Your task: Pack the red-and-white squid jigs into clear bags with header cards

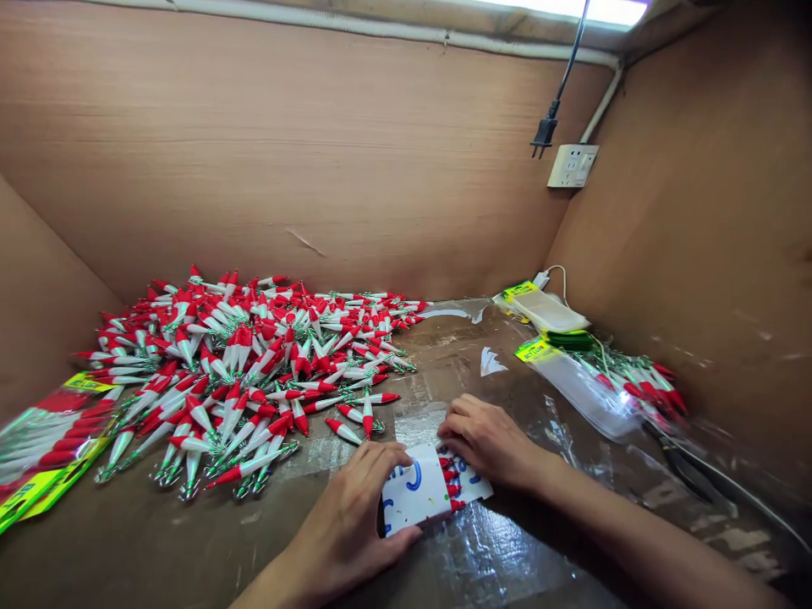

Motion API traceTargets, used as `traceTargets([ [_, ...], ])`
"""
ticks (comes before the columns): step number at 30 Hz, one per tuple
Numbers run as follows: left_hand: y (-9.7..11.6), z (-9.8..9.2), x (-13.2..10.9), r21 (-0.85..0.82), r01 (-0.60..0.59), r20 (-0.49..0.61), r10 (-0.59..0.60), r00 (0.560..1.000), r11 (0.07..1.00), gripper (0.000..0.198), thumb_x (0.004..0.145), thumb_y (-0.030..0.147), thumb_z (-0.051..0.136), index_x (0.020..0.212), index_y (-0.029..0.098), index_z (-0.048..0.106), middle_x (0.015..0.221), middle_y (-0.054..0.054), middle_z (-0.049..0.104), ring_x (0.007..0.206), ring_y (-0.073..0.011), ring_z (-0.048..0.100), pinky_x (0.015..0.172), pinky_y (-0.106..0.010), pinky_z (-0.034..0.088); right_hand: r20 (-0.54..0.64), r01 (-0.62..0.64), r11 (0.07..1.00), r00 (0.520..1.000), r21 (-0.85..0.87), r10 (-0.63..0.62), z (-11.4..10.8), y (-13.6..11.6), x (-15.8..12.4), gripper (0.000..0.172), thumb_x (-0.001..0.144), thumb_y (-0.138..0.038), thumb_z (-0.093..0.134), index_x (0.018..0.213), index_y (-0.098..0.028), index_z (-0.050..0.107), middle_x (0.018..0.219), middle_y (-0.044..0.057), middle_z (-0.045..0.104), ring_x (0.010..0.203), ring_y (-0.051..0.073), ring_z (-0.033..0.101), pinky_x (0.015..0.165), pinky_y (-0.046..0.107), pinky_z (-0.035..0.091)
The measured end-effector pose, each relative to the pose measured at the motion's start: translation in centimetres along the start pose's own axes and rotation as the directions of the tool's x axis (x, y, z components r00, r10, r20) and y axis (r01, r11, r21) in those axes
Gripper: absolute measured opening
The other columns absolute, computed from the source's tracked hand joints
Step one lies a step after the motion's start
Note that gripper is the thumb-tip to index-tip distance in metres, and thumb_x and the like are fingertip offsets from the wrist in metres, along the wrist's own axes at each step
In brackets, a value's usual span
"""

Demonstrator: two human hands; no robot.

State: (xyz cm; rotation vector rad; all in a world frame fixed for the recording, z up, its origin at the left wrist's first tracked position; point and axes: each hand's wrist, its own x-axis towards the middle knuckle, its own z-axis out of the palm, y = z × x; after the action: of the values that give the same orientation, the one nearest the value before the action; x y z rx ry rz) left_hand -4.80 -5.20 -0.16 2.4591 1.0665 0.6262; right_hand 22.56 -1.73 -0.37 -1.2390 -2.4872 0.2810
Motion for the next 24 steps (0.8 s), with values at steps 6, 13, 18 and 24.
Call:
traceTargets([
  [6,0.1,0.0,-0.1,0.001,-0.022,0.024,0.022,0.999,1.0,0.054,0.073,0.021,0.077,0.12,0.025,0.051,0.131,-0.008,0.057,0.123,-0.0299,0.053,0.104,-0.046,0.046,0.103,-0.002,0.997,0.995,0.081,-0.006,-0.9,1.3,-0.2,0.014,0.097,-0.029,0.06,0.109,-0.024,0.065,0.103,0.003,0.064,0.096,0.019,0.058,0.083,0.028,0.045],
  [13,0.1,-0.5,-0.1,0.031,-0.006,0.086,0.004,0.996,1.0,0.054,0.073,0.025,0.078,0.123,0.028,0.056,0.135,-0.009,0.054,0.125,-0.0312,0.052,0.103,-0.048,0.046,0.091,0.019,1.0,0.996,0.022,-0.021,-1.0,1.2,-0.2,0.008,0.096,-0.025,0.062,0.102,-0.02,0.06,0.099,0.003,0.064,0.091,0.019,0.057,0.079,0.028,0.043],
  [18,0.0,-0.4,0.1,0.025,-0.02,0.081,0.018,0.997,0.999,0.054,0.074,0.025,0.078,0.124,0.028,0.057,0.136,-0.009,0.055,0.125,-0.0307,0.052,0.104,-0.047,0.046,0.109,0.06,0.996,0.992,0.069,-0.068,-0.6,0.5,0.0,0.016,0.101,-0.033,0.056,0.105,-0.02,0.064,0.099,0.005,0.067,0.093,0.019,0.058,0.082,0.028,0.044],
  [24,0.0,-0.4,0.0,0.005,-0.023,0.069,0.022,0.997,1.0,0.053,0.074,0.025,0.078,0.124,0.027,0.058,0.135,-0.01,0.056,0.124,-0.0311,0.054,0.104,-0.049,0.046,0.113,0.06,0.988,0.991,0.143,-0.076,-0.6,0.6,-0.2,0.023,0.099,-0.03,0.058,0.119,-0.022,0.066,0.108,0.006,0.067,0.096,0.019,0.061,0.084,0.028,0.046],
])
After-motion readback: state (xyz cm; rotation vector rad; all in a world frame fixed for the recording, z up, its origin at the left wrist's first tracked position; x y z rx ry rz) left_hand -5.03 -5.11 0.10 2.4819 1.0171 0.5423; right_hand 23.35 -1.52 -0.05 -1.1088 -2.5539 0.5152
